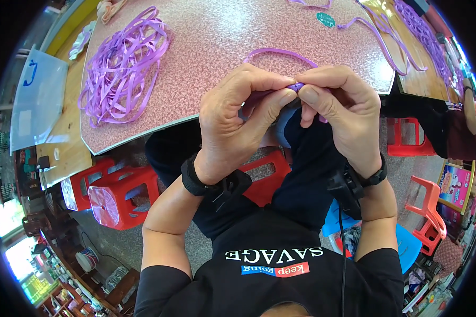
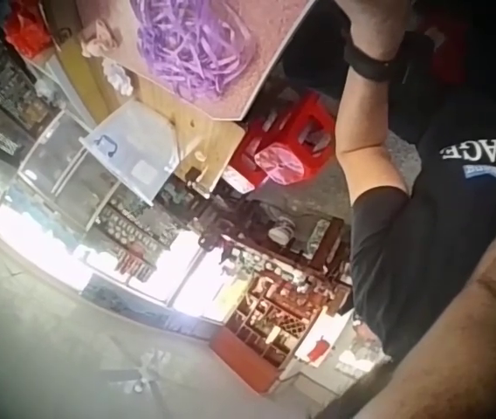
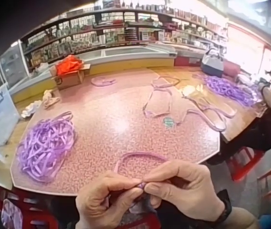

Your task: The person picks up a purple ribbon and threads it through a small purple plastic tube. They slide the tube along the ribbon and then tie a knot at the end to secure it.

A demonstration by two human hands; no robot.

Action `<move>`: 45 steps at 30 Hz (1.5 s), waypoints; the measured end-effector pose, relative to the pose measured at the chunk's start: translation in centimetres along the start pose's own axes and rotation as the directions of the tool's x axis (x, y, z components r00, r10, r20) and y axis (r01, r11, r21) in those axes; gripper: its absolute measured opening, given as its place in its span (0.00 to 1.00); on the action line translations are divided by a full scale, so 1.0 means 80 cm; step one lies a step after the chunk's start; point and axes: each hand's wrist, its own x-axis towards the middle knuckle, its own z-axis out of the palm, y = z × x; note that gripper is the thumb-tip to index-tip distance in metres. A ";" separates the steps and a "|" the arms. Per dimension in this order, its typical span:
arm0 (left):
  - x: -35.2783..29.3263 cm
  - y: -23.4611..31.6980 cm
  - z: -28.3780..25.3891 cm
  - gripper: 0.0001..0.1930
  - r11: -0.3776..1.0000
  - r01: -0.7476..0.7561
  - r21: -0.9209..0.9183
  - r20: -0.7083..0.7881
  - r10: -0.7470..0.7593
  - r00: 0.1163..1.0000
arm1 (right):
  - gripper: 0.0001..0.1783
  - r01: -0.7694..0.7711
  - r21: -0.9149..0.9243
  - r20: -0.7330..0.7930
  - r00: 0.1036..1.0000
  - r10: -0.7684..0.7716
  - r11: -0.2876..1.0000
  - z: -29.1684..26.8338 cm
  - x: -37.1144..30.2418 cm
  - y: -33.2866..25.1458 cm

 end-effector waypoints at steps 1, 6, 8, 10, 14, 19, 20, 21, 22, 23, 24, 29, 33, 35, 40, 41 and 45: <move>-0.001 0.003 0.000 0.07 1.000 0.028 -0.002 -0.005 -0.028 1.000 | 0.09 0.127 -0.023 0.013 0.992 -0.126 0.992 0.000 0.000 0.006; -0.002 0.015 0.009 0.07 0.976 0.105 -0.191 -0.008 -0.109 0.994 | 0.07 0.436 -0.167 -0.005 0.897 -0.443 0.884 0.005 0.003 0.025; -0.002 0.015 0.010 0.07 0.966 0.107 -0.234 0.010 -0.107 0.994 | 0.06 0.512 -0.242 -0.009 0.848 -0.529 0.824 0.007 0.003 0.028; -0.002 0.009 0.011 0.06 0.989 -0.002 -0.150 -0.030 -0.002 1.000 | 0.06 0.479 -0.180 -0.036 0.870 -0.492 0.859 0.009 0.001 0.028; 0.006 0.002 -0.004 0.07 0.945 -0.285 0.158 0.059 0.279 0.958 | 0.06 0.188 0.193 -0.106 0.980 -0.170 0.963 0.016 -0.013 0.013; 0.015 0.003 -0.010 0.09 0.838 -0.480 0.258 0.165 0.452 0.877 | 0.07 -0.038 0.321 -0.009 0.999 0.043 0.946 0.010 -0.018 0.005; 0.013 0.003 -0.008 0.09 0.839 -0.480 0.257 0.165 0.451 0.877 | 0.07 -0.038 0.321 -0.009 0.999 0.043 0.946 0.011 -0.018 0.005; 0.010 0.004 -0.004 0.09 0.928 -0.350 0.126 0.109 0.338 0.935 | 0.06 0.138 0.129 -0.039 0.990 -0.134 0.982 0.013 -0.018 0.005; 0.009 0.004 -0.002 0.09 0.978 -0.210 -0.016 0.071 0.210 0.975 | 0.06 0.307 -0.070 -0.035 0.950 -0.310 0.949 0.014 -0.018 0.005; 0.008 0.004 -0.002 0.09 0.978 -0.210 -0.017 0.072 0.211 0.975 | 0.06 0.307 -0.072 -0.036 0.950 -0.310 0.949 0.013 -0.017 0.005; 0.009 0.004 -0.002 0.09 0.972 -0.233 0.005 0.065 0.232 0.970 | 0.06 0.312 -0.072 -0.020 0.949 -0.314 0.947 0.011 -0.015 0.007; 0.021 0.007 -0.008 0.09 0.882 -0.417 0.220 0.153 0.391 0.908 | 0.04 -0.136 0.410 -0.056 0.983 0.174 0.902 0.016 -0.020 0.004; 0.032 -0.001 -0.015 0.09 0.802 -0.546 0.244 0.267 0.485 0.833 | 0.08 -0.324 0.554 0.009 0.923 0.384 0.766 0.013 -0.016 0.001; 0.034 -0.001 -0.015 0.10 0.806 -0.540 0.244 0.282 0.474 0.834 | 0.08 -0.321 0.528 0.000 0.926 0.377 0.786 0.011 -0.014 -0.003; 0.019 -0.001 -0.006 0.10 0.973 -0.214 0.086 0.109 0.204 0.973 | 0.11 -0.308 0.437 -0.017 0.937 0.350 0.845 0.006 -0.008 -0.014; 0.014 0.001 -0.004 0.10 0.999 -0.051 -0.006 0.066 0.051 0.997 | 0.12 -0.266 0.362 -0.017 0.956 0.292 0.893 0.005 -0.008 -0.014; 0.010 0.010 -0.002 0.11 0.999 0.024 -0.026 0.085 -0.022 0.996 | 0.10 -0.177 0.064 -0.020 0.984 0.178 0.982 -0.005 -0.009 -0.012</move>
